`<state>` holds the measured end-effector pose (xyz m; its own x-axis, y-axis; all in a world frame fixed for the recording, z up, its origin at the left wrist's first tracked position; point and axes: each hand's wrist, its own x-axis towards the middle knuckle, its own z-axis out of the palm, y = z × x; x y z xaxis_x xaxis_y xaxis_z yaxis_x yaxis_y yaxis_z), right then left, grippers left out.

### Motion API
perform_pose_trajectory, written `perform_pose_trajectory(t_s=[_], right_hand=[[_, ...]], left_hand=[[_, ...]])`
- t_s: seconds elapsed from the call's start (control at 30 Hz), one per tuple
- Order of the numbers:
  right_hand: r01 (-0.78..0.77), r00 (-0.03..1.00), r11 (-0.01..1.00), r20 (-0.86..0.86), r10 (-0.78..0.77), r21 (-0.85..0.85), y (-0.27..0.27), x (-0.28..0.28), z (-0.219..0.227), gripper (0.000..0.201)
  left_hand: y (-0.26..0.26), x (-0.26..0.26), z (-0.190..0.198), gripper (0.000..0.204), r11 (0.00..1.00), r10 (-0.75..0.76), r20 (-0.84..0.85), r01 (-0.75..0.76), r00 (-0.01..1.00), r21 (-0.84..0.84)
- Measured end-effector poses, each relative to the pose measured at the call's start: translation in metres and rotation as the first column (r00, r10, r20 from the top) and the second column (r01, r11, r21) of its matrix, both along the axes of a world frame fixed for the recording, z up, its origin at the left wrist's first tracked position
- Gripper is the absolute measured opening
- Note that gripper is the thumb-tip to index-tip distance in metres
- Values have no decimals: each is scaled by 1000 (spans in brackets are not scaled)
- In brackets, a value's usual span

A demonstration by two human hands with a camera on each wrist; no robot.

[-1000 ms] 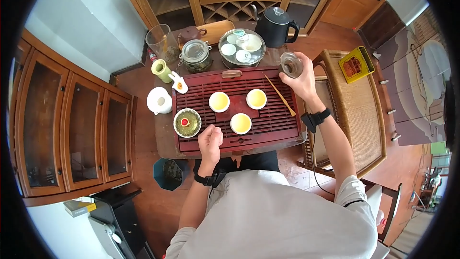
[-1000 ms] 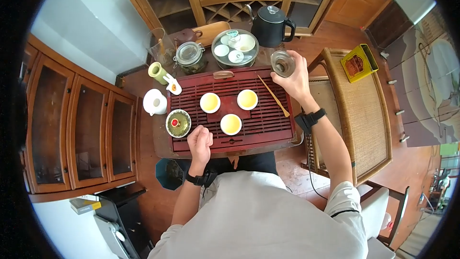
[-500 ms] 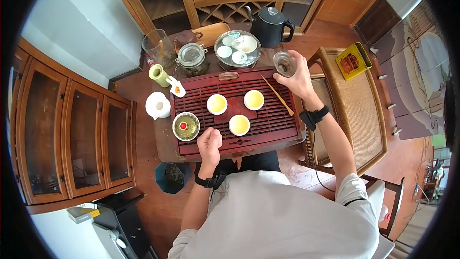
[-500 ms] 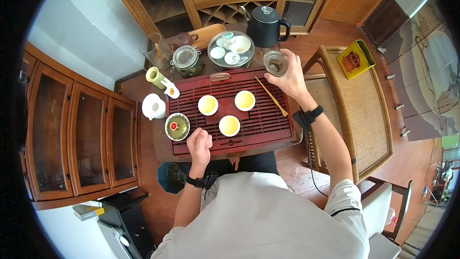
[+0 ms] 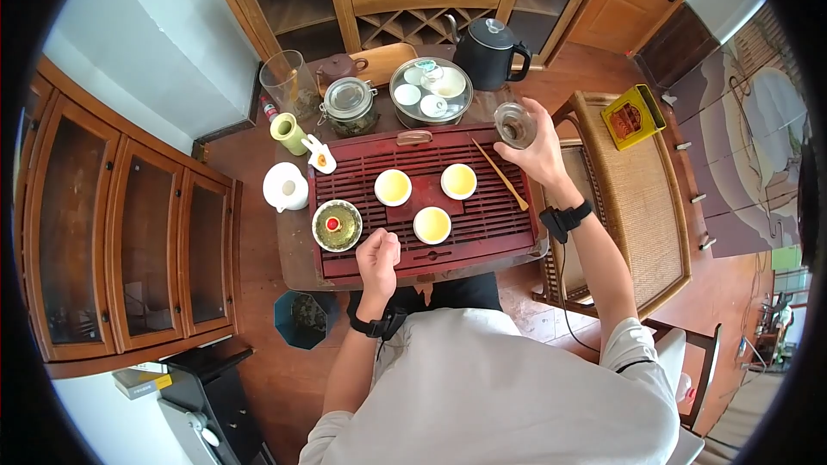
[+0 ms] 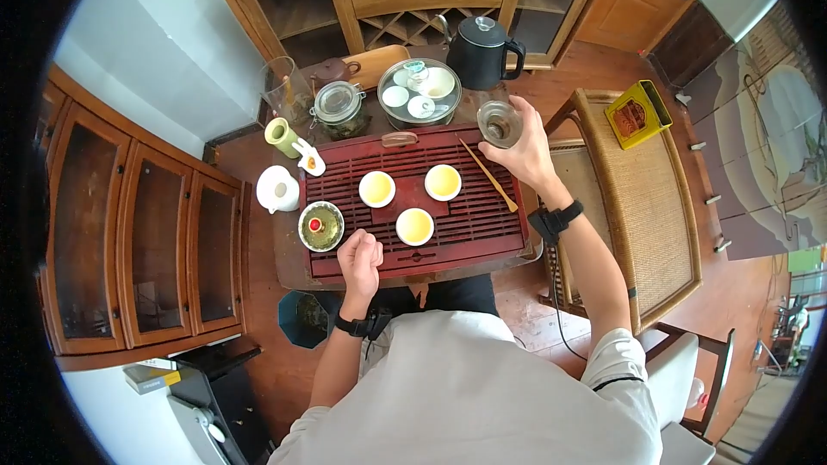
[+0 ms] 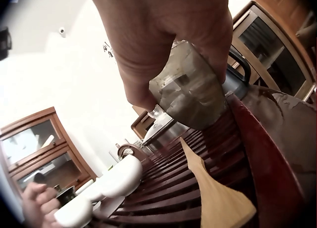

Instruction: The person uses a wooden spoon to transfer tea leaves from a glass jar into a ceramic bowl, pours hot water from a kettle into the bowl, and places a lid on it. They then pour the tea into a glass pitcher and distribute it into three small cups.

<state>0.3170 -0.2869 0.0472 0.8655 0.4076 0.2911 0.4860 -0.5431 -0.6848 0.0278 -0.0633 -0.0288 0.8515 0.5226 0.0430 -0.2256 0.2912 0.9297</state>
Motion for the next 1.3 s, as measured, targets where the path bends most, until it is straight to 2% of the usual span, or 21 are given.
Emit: perform_pose_trajectory(t_s=[0.17,0.23,0.33,0.43,0.73,0.97,1.13,1.3], right_hand=[[-5,999,1000,-42,5,-3,-1,-6,6,108],[-22,990,999,-138,26,34,-2,-9,9,112],[-27,992,1000,-125,26,-5,-2,-13,16,121],[-34,999,999,-25,34,4,-2,-12,10,119],[-60,992,996,-104,66,58,3,-8,24,121],[-95,993,995,-64,95,14,-1,-3,32,114],[-223,971,975,-88,224,21,-6,6,32,111],[-276,953,961,-136,271,-16,-7,12,36,107]], left_hand=[[0,0,1,41,1000,-9,17,9,1000,-15],[0,0,1,41,1000,-8,16,8,1000,-8],[0,0,0,41,1000,-8,14,8,1000,1],[0,0,-1,40,1000,-9,14,9,1000,5],[1,-1,-3,39,1000,-11,12,11,1000,-4],[0,0,3,39,1000,-18,21,19,1000,-18],[0,0,2,40,999,-18,10,18,1000,-27],[0,0,0,40,1000,-15,7,15,1000,-23]])
